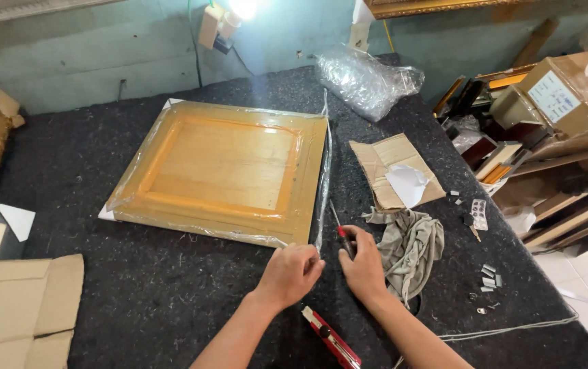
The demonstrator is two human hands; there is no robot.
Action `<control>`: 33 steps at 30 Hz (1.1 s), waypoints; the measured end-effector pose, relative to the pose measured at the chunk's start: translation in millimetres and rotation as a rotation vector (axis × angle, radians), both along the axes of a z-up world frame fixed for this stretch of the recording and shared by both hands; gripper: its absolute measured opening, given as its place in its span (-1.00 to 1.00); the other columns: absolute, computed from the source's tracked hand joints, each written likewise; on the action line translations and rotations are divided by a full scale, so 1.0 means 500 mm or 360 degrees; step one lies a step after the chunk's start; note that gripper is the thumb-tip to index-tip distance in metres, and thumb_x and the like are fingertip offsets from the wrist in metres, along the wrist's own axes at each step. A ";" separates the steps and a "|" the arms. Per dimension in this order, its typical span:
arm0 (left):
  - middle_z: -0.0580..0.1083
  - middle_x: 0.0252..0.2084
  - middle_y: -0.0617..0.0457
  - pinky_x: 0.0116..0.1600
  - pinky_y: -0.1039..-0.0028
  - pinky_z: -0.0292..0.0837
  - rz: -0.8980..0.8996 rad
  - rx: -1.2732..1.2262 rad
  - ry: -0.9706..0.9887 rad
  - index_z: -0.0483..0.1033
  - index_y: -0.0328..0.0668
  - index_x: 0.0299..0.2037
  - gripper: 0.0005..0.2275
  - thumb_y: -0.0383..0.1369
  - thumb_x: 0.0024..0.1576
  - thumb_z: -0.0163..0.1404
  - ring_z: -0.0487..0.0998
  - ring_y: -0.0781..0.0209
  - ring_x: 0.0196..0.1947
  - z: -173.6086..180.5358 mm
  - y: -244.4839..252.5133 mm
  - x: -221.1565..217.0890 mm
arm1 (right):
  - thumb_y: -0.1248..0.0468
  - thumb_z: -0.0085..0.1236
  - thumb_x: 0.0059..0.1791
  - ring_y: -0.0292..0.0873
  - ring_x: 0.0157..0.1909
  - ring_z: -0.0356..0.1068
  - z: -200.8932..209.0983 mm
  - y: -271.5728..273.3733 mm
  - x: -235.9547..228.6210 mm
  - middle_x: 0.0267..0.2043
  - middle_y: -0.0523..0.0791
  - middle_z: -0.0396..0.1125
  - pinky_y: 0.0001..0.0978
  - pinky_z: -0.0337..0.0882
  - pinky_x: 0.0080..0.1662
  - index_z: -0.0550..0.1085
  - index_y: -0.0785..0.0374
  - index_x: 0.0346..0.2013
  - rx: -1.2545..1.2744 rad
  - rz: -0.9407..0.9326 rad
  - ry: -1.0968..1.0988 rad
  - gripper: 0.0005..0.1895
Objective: Removing protective plastic wrap from a wooden picture frame using a small pointed tool and a utility knife on a workshop table.
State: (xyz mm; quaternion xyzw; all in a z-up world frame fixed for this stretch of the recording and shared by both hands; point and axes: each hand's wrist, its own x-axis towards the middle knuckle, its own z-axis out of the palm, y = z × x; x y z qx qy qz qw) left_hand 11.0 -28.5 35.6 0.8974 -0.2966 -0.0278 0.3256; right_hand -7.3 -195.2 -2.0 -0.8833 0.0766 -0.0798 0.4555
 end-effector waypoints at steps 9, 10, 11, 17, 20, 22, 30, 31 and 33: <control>0.21 0.13 -0.10 0.15 0.03 0.04 0.0414 0.0506 -0.0071 0.26 0.04 0.04 -0.42 -0.03 -0.20 0.10 0.14 -0.15 0.17 0.059 0.240 0.125 | 0.40 -0.06 -0.19 0.09 0.03 0.24 0.053 0.014 -0.020 -0.06 0.05 0.27 -0.06 0.26 0.03 0.20 0.18 0.06 0.0047 -0.0057 0.0241 -0.49; 0.21 0.13 -0.10 0.15 0.03 0.04 0.0416 0.0504 -0.0072 0.26 0.04 0.04 -0.42 -0.03 -0.20 0.10 0.14 -0.15 0.17 0.047 0.268 0.129 | 0.40 -0.06 -0.19 0.09 0.03 0.24 0.051 0.013 -0.021 -0.06 0.05 0.27 -0.06 0.26 0.03 0.20 0.18 0.06 0.0045 -0.0056 0.0239 -0.49; 0.01 0.24 -0.05 0.22 0.05 -0.13 0.0531 0.0725 0.0129 0.06 0.12 0.15 -0.28 0.12 -0.21 0.00 -0.05 -0.08 0.25 0.035 0.297 0.134 | 0.39 -0.06 -0.19 0.09 0.04 0.23 0.049 0.012 -0.021 -0.05 0.05 0.25 -0.08 0.25 0.05 0.20 0.19 0.07 0.0054 -0.0051 0.0252 -0.49; -0.22 0.33 -0.04 0.30 0.10 -0.30 0.0730 0.1041 0.0281 -0.19 0.19 0.28 -0.17 0.29 -0.17 -0.19 -0.28 -0.03 0.33 0.023 0.291 0.107 | 0.33 -0.03 -0.21 0.01 0.06 0.23 0.034 0.000 -0.003 -0.03 0.01 0.26 -0.17 0.24 0.08 0.26 0.15 0.06 0.0176 -0.0143 0.0366 -0.48; -0.18 0.32 -0.05 0.30 0.10 -0.29 0.0781 0.0984 0.0277 -0.15 0.17 0.27 -0.17 0.30 -0.18 -0.20 -0.25 -0.03 0.32 0.022 0.277 0.085 | 0.29 -0.03 -0.23 -0.04 0.02 0.26 0.060 -0.002 0.010 -0.08 0.01 0.30 -0.21 0.24 0.06 0.32 0.17 0.03 0.0385 -0.0309 0.0397 -0.50; -0.16 0.32 -0.05 0.30 0.09 -0.30 0.0821 0.0927 0.0274 -0.11 0.16 0.26 -0.18 0.29 -0.19 -0.19 -0.23 -0.04 0.32 0.021 0.265 0.063 | 0.29 -0.05 -0.23 -0.03 -0.02 0.28 0.090 0.007 0.012 -0.12 0.04 0.31 -0.19 0.25 0.03 0.34 0.23 0.01 0.0530 -0.0418 0.0377 -0.51; -0.13 0.30 -0.08 0.24 0.00 -0.31 0.1260 0.0792 0.0265 -0.15 0.12 0.28 -0.19 0.24 -0.15 -0.17 -0.22 -0.12 0.30 0.002 0.198 -0.042 | 0.29 0.09 -0.20 -0.15 -0.69 0.20 0.184 0.032 -0.026 -0.60 0.03 0.25 -0.39 0.24 -0.59 0.32 0.32 -0.01 0.0695 -0.0067 0.0413 -0.53; -0.13 0.30 -0.08 0.24 0.00 -0.31 0.1259 0.0790 0.0273 -0.15 0.12 0.28 -0.19 0.24 -0.15 -0.17 -0.22 -0.12 0.30 -0.019 0.199 -0.047 | 0.29 0.09 -0.20 -0.15 -0.69 0.20 0.199 0.036 -0.035 -0.60 0.03 0.25 -0.39 0.24 -0.59 0.32 0.32 -0.01 0.0690 -0.0069 0.0420 -0.53; -0.11 0.29 -0.13 0.15 -0.09 -0.18 0.1431 0.0940 -0.0035 -0.13 0.09 0.25 -0.13 0.35 -0.22 -0.25 -0.17 -0.20 0.26 -0.063 0.198 -0.058 | 0.09 -0.04 -0.18 -0.30 -0.50 0.20 0.228 0.042 -0.055 -0.54 -0.19 0.27 -0.49 0.20 -0.34 0.38 -0.07 -0.05 -0.0065 0.0266 0.0712 -0.60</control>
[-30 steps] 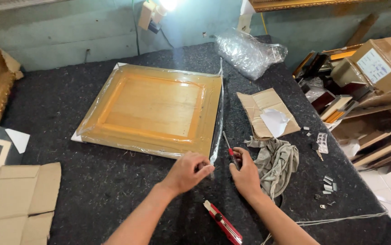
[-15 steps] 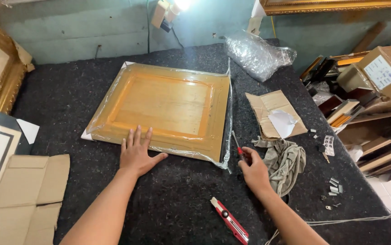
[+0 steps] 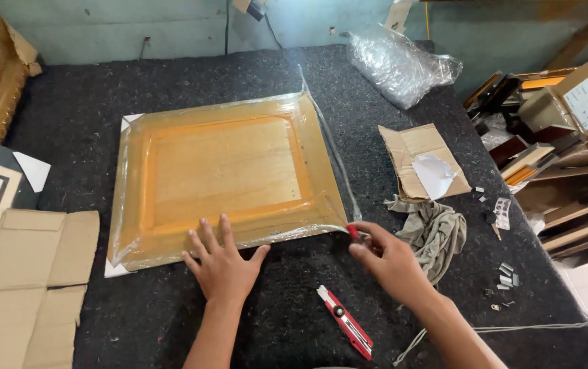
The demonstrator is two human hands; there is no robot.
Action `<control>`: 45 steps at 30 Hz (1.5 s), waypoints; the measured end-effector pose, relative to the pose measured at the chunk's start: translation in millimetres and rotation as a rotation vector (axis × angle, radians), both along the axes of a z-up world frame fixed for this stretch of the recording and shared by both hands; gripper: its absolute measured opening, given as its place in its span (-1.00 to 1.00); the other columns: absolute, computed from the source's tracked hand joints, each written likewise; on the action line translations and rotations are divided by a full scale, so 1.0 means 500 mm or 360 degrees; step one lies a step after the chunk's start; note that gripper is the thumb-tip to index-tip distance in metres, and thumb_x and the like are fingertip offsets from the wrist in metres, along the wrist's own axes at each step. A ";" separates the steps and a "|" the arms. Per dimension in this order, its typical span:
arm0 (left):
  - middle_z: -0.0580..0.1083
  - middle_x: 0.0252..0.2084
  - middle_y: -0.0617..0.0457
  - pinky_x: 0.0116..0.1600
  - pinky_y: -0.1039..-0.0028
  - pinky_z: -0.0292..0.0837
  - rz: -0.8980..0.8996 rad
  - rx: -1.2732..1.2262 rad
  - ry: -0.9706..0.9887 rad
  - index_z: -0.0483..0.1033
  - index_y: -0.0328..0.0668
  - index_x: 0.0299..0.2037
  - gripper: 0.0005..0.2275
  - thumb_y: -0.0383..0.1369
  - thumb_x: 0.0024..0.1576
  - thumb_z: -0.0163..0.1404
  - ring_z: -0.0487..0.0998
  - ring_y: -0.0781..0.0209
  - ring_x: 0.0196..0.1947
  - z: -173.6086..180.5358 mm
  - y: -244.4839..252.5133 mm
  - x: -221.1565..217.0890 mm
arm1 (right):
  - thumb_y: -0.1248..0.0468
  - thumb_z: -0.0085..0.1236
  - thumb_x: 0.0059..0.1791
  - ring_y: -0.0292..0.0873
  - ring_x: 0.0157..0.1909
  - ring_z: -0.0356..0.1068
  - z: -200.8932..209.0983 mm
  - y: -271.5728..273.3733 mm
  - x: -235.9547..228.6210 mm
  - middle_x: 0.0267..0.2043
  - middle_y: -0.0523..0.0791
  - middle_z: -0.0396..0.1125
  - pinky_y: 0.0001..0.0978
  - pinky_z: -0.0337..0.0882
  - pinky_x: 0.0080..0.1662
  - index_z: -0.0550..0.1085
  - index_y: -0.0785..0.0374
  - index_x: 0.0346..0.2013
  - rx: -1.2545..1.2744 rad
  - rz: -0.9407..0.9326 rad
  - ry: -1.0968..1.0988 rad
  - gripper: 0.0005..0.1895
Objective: Removing protective plastic wrap from a wooden picture frame using a small pointed tool and a utility knife on a workshop table.
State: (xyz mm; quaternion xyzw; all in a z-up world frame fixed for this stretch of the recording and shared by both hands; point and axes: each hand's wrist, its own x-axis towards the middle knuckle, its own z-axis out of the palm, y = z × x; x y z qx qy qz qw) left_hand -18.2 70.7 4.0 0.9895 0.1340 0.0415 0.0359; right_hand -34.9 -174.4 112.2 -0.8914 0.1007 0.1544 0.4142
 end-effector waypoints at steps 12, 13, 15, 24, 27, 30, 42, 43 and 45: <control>-0.25 0.32 -0.16 0.18 -0.17 -0.54 -0.0398 -0.0582 0.0387 -0.04 -0.03 0.23 -0.25 0.22 -0.10 -0.24 -0.36 -0.26 0.30 0.104 -0.068 0.077 | 0.14 -0.24 -0.09 -0.19 -0.64 0.39 -0.030 0.011 0.011 -0.48 -0.13 0.46 -0.40 0.43 -0.32 0.29 -0.12 0.06 -0.0155 0.0199 0.0381 -0.59; -0.25 0.32 -0.16 0.18 -0.17 -0.54 -0.0392 -0.0583 0.0391 -0.04 -0.03 0.23 -0.25 0.22 -0.10 -0.24 -0.36 -0.26 0.30 0.109 -0.072 0.080 | 0.14 -0.24 -0.09 -0.19 -0.64 0.39 -0.021 0.014 0.013 -0.48 -0.13 0.46 -0.40 0.43 -0.32 0.29 -0.12 0.06 -0.0155 0.0203 0.0385 -0.59; -0.39 0.33 -0.13 0.14 -0.19 -0.68 -0.0383 -0.0470 0.0704 -0.28 0.01 0.28 -0.20 0.22 -0.09 -0.30 -0.53 -0.24 0.28 0.119 -0.081 0.086 | 0.15 -0.13 -0.11 -0.11 -0.60 0.37 -0.002 0.019 0.018 -0.48 0.01 0.37 -0.51 0.34 -0.76 0.36 0.01 0.01 0.0060 0.0135 0.0538 -0.61; -0.44 0.33 -0.11 0.12 -0.20 -0.75 -0.0397 -0.0585 0.0775 -0.34 0.02 0.29 -0.18 0.18 -0.09 -0.23 -0.58 -0.25 0.27 0.123 -0.072 0.096 | 0.11 -0.29 -0.06 0.00 -0.26 0.38 -0.015 0.012 0.043 -0.44 -0.05 0.43 -0.15 0.40 -0.15 0.24 -0.21 0.09 -0.0418 0.0418 0.0405 -0.59; -0.44 0.33 -0.12 0.12 -0.20 -0.72 -0.0407 -0.0570 0.0799 -0.34 0.02 0.29 -0.18 0.18 -0.09 -0.24 -0.58 -0.25 0.27 0.126 -0.071 0.095 | 0.06 -0.29 -0.07 0.07 -0.07 0.33 -0.020 0.017 0.049 -0.14 -0.07 0.39 -0.16 0.34 0.00 0.21 -0.24 0.11 -0.0507 0.0499 0.0407 -0.57; -0.45 0.33 -0.12 0.12 -0.21 -0.71 -0.0412 -0.0596 0.0789 -0.36 0.02 0.29 -0.19 0.18 -0.08 -0.26 -0.60 -0.26 0.27 0.120 -0.071 0.099 | 0.03 -0.33 -0.05 0.05 -0.14 0.37 -0.048 0.015 0.056 -0.16 -0.05 0.38 -0.19 0.40 -0.06 0.15 -0.31 0.14 -0.0674 0.0572 0.0362 -0.57; -0.60 0.30 -0.04 0.14 -0.20 -0.68 -0.0352 -0.0352 0.0934 -0.50 0.14 0.27 -0.13 0.29 -0.16 -0.37 -0.70 -0.23 0.24 0.098 -0.085 0.118 | 0.06 -0.38 -0.06 -0.22 -0.64 0.17 0.001 0.036 0.078 -0.24 -0.15 0.31 -0.46 0.15 -0.77 0.31 -0.08 0.00 -0.0156 0.0418 0.0825 -0.61; -0.60 0.30 -0.04 0.14 -0.20 -0.68 -0.0356 -0.0348 0.0934 -0.50 0.14 0.27 -0.13 0.29 -0.16 -0.37 -0.70 -0.23 0.24 0.101 -0.085 0.117 | 0.06 -0.38 -0.06 -0.22 -0.64 0.17 -0.005 0.032 0.074 -0.24 -0.15 0.31 -0.46 0.15 -0.77 0.31 -0.08 0.00 -0.0154 0.0414 0.0823 -0.61; -0.61 0.30 -0.03 0.15 -0.20 -0.67 -0.0348 -0.0340 0.0972 -0.52 0.15 0.27 -0.13 0.30 -0.17 -0.39 -0.70 -0.23 0.25 0.105 -0.086 0.114 | 0.04 -0.37 -0.04 -0.23 -0.78 0.02 -0.017 0.025 0.065 -0.67 -0.14 0.06 -0.47 0.03 -0.76 0.34 -0.04 0.00 -0.0002 0.0337 0.0782 -0.61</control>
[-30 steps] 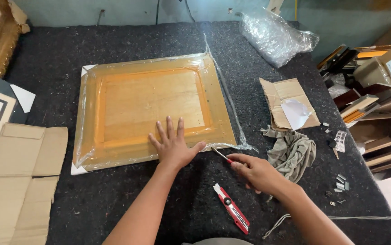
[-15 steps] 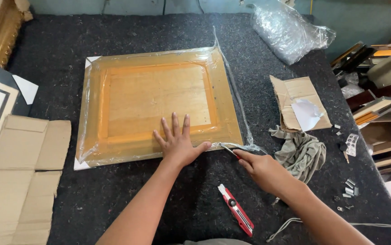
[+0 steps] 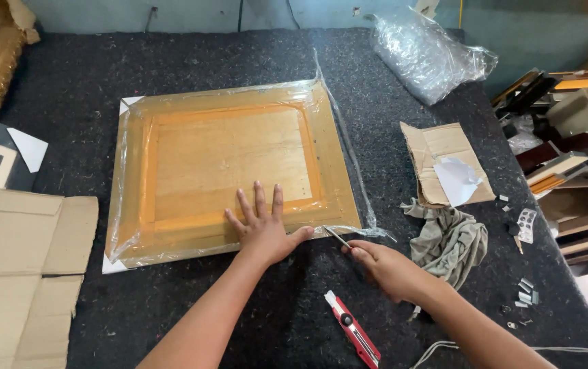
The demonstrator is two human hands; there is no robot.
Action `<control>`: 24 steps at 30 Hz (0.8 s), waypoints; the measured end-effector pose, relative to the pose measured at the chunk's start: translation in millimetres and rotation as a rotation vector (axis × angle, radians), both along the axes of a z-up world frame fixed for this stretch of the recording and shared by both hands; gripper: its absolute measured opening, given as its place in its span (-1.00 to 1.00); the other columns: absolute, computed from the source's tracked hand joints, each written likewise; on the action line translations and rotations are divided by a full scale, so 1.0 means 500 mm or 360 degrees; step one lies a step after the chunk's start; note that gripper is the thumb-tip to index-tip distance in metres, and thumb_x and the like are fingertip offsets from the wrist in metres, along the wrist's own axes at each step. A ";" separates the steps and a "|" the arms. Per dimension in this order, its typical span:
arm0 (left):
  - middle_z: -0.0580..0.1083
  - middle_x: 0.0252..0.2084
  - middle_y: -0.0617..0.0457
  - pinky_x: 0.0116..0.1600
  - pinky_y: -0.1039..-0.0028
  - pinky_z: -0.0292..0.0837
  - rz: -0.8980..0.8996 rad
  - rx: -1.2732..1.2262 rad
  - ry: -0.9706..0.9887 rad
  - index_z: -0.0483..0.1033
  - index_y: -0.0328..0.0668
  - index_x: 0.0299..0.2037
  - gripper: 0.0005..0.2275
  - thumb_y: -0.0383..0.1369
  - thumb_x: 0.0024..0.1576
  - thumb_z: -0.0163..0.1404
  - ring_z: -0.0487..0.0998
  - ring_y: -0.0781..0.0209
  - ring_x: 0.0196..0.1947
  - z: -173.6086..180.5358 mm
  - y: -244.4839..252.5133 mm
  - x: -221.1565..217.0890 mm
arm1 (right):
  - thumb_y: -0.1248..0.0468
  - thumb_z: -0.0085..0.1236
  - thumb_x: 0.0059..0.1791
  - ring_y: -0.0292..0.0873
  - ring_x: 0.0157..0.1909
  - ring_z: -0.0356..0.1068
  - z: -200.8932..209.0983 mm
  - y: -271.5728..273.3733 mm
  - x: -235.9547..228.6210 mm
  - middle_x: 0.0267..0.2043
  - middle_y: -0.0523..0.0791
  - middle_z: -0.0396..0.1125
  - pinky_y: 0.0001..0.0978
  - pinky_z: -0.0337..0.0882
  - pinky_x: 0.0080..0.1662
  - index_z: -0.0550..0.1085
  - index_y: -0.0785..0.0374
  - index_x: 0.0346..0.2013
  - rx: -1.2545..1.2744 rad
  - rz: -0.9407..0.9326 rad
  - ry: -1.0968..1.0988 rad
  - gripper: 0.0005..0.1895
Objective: Removing protective plastic wrap from a wooden picture frame using a small pointed tool and a utility knife on a workshop table.
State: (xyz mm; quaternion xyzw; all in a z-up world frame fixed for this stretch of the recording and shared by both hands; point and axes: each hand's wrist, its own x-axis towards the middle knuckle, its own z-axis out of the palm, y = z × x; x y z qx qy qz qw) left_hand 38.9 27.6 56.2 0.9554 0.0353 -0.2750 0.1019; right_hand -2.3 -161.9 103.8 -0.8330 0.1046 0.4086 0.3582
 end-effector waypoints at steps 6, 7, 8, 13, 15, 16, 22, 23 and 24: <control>-0.48 0.31 -0.17 0.08 -0.27 -0.69 -0.0059 -0.0187 -0.0047 -0.40 -0.01 0.29 -0.20 0.19 -0.03 -0.31 -0.63 -0.34 0.24 0.032 0.011 -0.014 | -0.03 -0.45 -0.04 0.16 0.03 0.24 -0.029 -0.009 -0.014 -0.02 0.06 0.27 -0.02 0.24 0.06 0.16 -0.13 0.14 -0.0314 0.0353 -0.0395 -0.53; -0.48 0.31 -0.17 0.08 -0.27 -0.69 -0.0061 -0.0187 -0.0046 -0.40 -0.01 0.29 -0.20 0.19 -0.03 -0.31 -0.63 -0.34 0.24 0.031 0.010 -0.015 | -0.03 -0.45 -0.04 0.16 0.03 0.24 -0.037 -0.011 -0.014 -0.02 0.06 0.27 -0.02 0.24 0.06 0.16 -0.13 0.14 -0.0314 0.0351 -0.0394 -0.53; -0.47 0.31 -0.18 0.09 -0.27 -0.68 -0.0051 -0.0195 -0.0061 -0.39 -0.01 0.29 -0.20 0.19 -0.03 -0.31 -0.62 -0.34 0.24 0.031 0.010 -0.015 | -0.03 -0.41 -0.05 0.15 0.05 0.22 -0.044 -0.013 -0.013 0.00 0.04 0.27 -0.03 0.23 0.08 0.18 -0.12 0.13 -0.0275 0.0316 -0.0410 -0.54; -0.47 0.32 -0.18 0.09 -0.26 -0.68 -0.0029 -0.0230 -0.0089 -0.38 -0.01 0.29 -0.20 0.20 -0.04 -0.30 -0.62 -0.33 0.24 0.031 0.012 -0.019 | -0.04 -0.40 -0.05 0.16 -0.04 0.28 -0.058 -0.020 -0.011 -0.07 0.02 0.31 -0.04 0.31 0.00 0.19 -0.26 0.11 -0.0418 0.0378 -0.0490 -0.58; -0.46 0.32 -0.18 0.09 -0.26 -0.67 -0.0024 -0.0231 -0.0098 -0.37 -0.01 0.29 -0.19 0.20 -0.05 -0.28 -0.61 -0.33 0.25 0.027 0.013 -0.017 | -0.08 -0.44 -0.05 0.15 -0.13 0.33 -0.042 -0.016 -0.012 -0.19 0.06 0.35 -0.10 0.38 -0.08 0.16 -0.39 0.08 -0.0670 0.0504 -0.0494 -0.60; -0.46 0.32 -0.18 0.09 -0.26 -0.67 -0.0023 -0.0233 -0.0094 -0.37 -0.01 0.29 -0.19 0.20 -0.05 -0.28 -0.61 -0.33 0.25 0.026 0.013 -0.016 | -0.08 -0.44 -0.05 0.15 -0.13 0.33 -0.039 -0.012 -0.012 -0.19 0.06 0.35 -0.10 0.38 -0.08 0.16 -0.39 0.08 -0.0671 0.0506 -0.0490 -0.60; -0.49 0.31 -0.17 0.09 -0.27 -0.68 -0.0020 -0.0239 -0.0054 -0.39 0.00 0.29 -0.19 0.20 -0.05 -0.29 -0.64 -0.33 0.24 0.027 0.011 -0.007 | 0.08 -0.41 -0.02 0.12 -0.24 0.39 -0.006 0.030 -0.019 -0.31 0.08 0.37 -0.11 0.41 -0.17 0.14 -0.18 0.09 -0.0830 0.0663 -0.0539 -0.62; -0.49 0.31 -0.17 0.08 -0.27 -0.68 -0.0030 -0.0204 -0.0043 -0.39 0.00 0.29 -0.20 0.19 -0.04 -0.31 -0.64 -0.32 0.24 0.027 0.010 -0.004 | 0.06 -0.41 -0.03 0.11 -0.26 0.40 -0.014 0.032 -0.016 -0.33 0.06 0.38 -0.12 0.41 -0.20 0.14 -0.16 0.06 -0.0841 0.0669 -0.0511 -0.64; -0.49 0.31 -0.17 0.08 -0.28 -0.69 -0.0045 -0.0171 -0.0024 -0.39 0.01 0.29 -0.21 0.19 -0.03 -0.32 -0.64 -0.32 0.24 0.027 0.007 -0.006 | 0.03 -0.42 -0.03 0.10 -0.28 0.40 -0.024 0.032 -0.020 -0.36 0.04 0.38 -0.13 0.42 -0.22 0.15 -0.14 0.03 -0.0852 0.0670 -0.0474 -0.65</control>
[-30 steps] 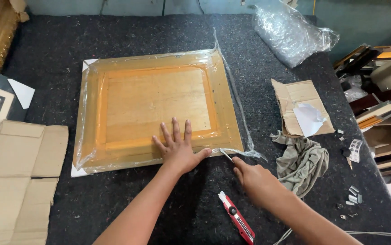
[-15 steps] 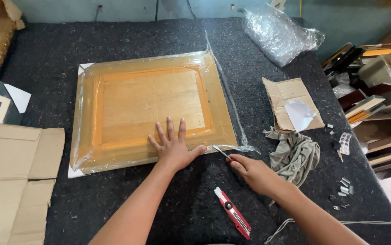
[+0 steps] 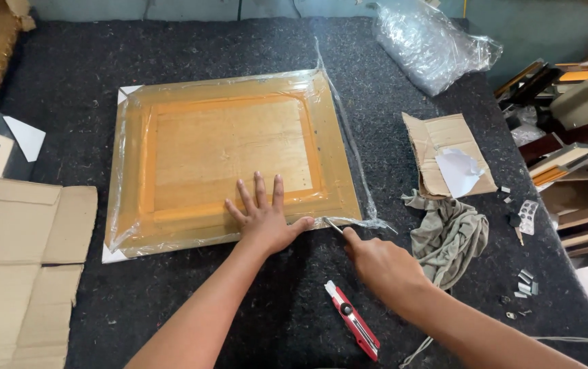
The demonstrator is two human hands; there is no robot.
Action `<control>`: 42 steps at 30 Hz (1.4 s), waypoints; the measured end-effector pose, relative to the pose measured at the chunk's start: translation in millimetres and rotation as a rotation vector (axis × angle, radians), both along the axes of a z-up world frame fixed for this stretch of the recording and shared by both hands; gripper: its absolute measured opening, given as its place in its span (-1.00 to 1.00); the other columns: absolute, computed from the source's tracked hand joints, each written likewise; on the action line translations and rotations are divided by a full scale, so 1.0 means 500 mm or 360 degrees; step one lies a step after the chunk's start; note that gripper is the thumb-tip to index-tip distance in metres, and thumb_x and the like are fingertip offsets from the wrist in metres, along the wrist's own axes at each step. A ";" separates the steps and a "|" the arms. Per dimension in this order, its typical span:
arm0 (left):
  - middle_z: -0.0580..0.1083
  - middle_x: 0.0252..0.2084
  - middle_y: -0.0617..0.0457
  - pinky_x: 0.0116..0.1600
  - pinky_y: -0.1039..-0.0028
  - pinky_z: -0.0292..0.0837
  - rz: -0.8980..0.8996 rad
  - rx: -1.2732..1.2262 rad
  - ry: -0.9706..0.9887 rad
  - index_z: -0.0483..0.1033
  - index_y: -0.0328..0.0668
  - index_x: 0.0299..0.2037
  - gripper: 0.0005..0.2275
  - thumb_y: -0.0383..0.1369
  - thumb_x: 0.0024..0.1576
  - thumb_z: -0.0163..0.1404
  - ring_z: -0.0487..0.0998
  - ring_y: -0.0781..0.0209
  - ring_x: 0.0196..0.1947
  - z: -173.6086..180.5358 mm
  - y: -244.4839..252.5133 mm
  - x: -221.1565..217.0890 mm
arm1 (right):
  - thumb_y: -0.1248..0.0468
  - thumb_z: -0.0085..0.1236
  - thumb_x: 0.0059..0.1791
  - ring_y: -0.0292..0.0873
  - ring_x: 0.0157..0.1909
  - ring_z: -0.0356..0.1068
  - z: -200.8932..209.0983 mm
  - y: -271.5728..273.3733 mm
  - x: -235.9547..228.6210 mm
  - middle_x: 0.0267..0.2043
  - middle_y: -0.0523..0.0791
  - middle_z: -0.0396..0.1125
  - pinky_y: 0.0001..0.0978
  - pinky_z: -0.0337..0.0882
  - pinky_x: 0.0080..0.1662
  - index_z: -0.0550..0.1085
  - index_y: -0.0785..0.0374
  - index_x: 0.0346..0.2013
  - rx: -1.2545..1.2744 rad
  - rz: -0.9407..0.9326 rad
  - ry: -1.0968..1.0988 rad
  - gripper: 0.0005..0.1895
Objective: Removing protective plastic wrap from a wooden picture frame using a small pointed tool and a utility knife on a workshop table.
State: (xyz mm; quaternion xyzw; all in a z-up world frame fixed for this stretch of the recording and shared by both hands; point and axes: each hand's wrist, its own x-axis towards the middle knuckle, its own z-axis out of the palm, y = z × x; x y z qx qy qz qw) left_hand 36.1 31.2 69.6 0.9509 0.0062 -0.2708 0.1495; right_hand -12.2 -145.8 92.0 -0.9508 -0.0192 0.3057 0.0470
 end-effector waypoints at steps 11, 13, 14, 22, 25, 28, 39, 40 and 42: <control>-0.51 0.31 -0.17 0.08 -0.30 -0.66 -0.0010 0.0002 0.0006 -0.42 -0.01 0.29 -0.20 0.18 -0.03 -0.30 -0.65 -0.35 0.23 -0.004 -0.002 -0.002 | -0.09 -0.46 -0.05 0.13 -0.18 0.36 -0.096 -0.054 0.015 -0.24 0.05 0.35 -0.10 0.40 -0.15 0.21 -0.31 -0.01 0.0363 -0.0163 0.0033 -0.64; -0.50 0.31 -0.17 0.07 -0.30 -0.66 -0.0022 0.0024 -0.0008 -0.42 -0.01 0.29 -0.19 0.19 -0.04 -0.30 -0.65 -0.35 0.23 -0.001 -0.001 0.000 | -0.09 -0.47 -0.05 0.14 -0.20 0.36 -0.105 -0.053 0.015 -0.25 0.05 0.35 -0.10 0.41 -0.18 0.21 -0.29 -0.02 0.0449 -0.0167 0.0034 -0.65; -0.50 0.31 -0.16 0.09 -0.29 -0.64 -0.0022 0.0050 0.0003 -0.42 -0.01 0.29 -0.19 0.19 -0.04 -0.30 -0.63 -0.34 0.24 0.000 -0.002 -0.001 | -0.04 -0.38 -0.05 0.00 -0.48 0.27 -0.102 -0.051 0.011 -0.44 0.04 0.29 -0.29 0.30 -0.52 0.26 -0.15 -0.01 0.0790 -0.0540 0.0233 -0.63; -0.51 0.31 -0.11 0.12 -0.24 -0.66 -0.0003 0.0080 0.0016 -0.43 0.04 0.29 -0.19 0.22 -0.05 -0.33 -0.63 -0.30 0.25 -0.006 -0.003 -0.009 | 0.02 -0.29 -0.04 -0.35 -0.77 -0.03 -0.079 -0.067 -0.002 -0.66 -0.17 0.00 -0.66 0.02 -0.86 0.35 0.05 -0.19 0.1492 -0.1091 0.0649 -0.70; -0.50 0.32 -0.11 0.12 -0.24 -0.68 0.0014 0.0034 -0.0019 -0.42 0.05 0.29 -0.20 0.22 -0.05 -0.33 -0.63 -0.29 0.25 -0.008 -0.002 -0.014 | -0.02 -0.27 -0.02 -0.53 -0.76 -0.11 -0.118 -0.091 -0.004 -0.67 -0.34 -0.12 -0.90 -0.08 -0.77 0.32 0.00 -0.27 0.2386 -0.1845 0.1634 -0.75; -0.50 0.31 -0.11 0.11 -0.25 -0.69 0.0015 0.0032 -0.0024 -0.42 0.04 0.29 -0.20 0.22 -0.05 -0.32 -0.63 -0.28 0.25 -0.007 0.001 -0.015 | -0.01 -0.22 -0.04 -0.51 -0.74 0.02 -0.120 -0.077 -0.015 -0.65 -0.32 -0.02 -0.83 0.07 -0.75 0.37 0.08 -0.26 0.2879 -0.2074 0.2317 -0.70; -0.46 0.32 -0.14 0.09 -0.25 -0.70 0.0035 -0.0057 -0.0124 -0.37 0.02 0.29 -0.20 0.20 -0.06 -0.29 -0.61 -0.30 0.25 -0.021 0.006 -0.015 | -0.10 -0.09 -0.16 -0.20 -0.30 0.40 -0.103 -0.099 0.020 -0.43 -0.23 0.40 -0.35 0.36 -0.10 0.41 -0.13 -0.20 0.0733 -0.0828 -0.0393 -0.67; -0.46 0.32 -0.14 0.09 -0.25 -0.70 0.0038 -0.0055 -0.0126 -0.37 0.02 0.29 -0.20 0.20 -0.06 -0.29 -0.61 -0.30 0.25 -0.021 0.007 -0.016 | -0.10 -0.09 -0.16 -0.20 -0.30 0.40 -0.085 -0.089 0.025 -0.43 -0.23 0.40 -0.35 0.36 -0.10 0.41 -0.13 -0.20 0.0736 -0.0825 -0.0394 -0.67; -0.41 0.32 -0.16 0.11 -0.23 -0.71 0.0079 -0.0121 -0.0214 -0.28 0.01 0.29 -0.22 0.18 -0.05 -0.24 -0.57 -0.30 0.26 -0.024 0.006 -0.023 | -0.03 -0.06 -0.17 -0.02 -0.11 0.32 -0.049 -0.068 0.032 -0.27 -0.06 0.35 -0.20 0.28 0.00 0.31 -0.25 -0.02 0.0945 -0.0978 -0.0528 -0.59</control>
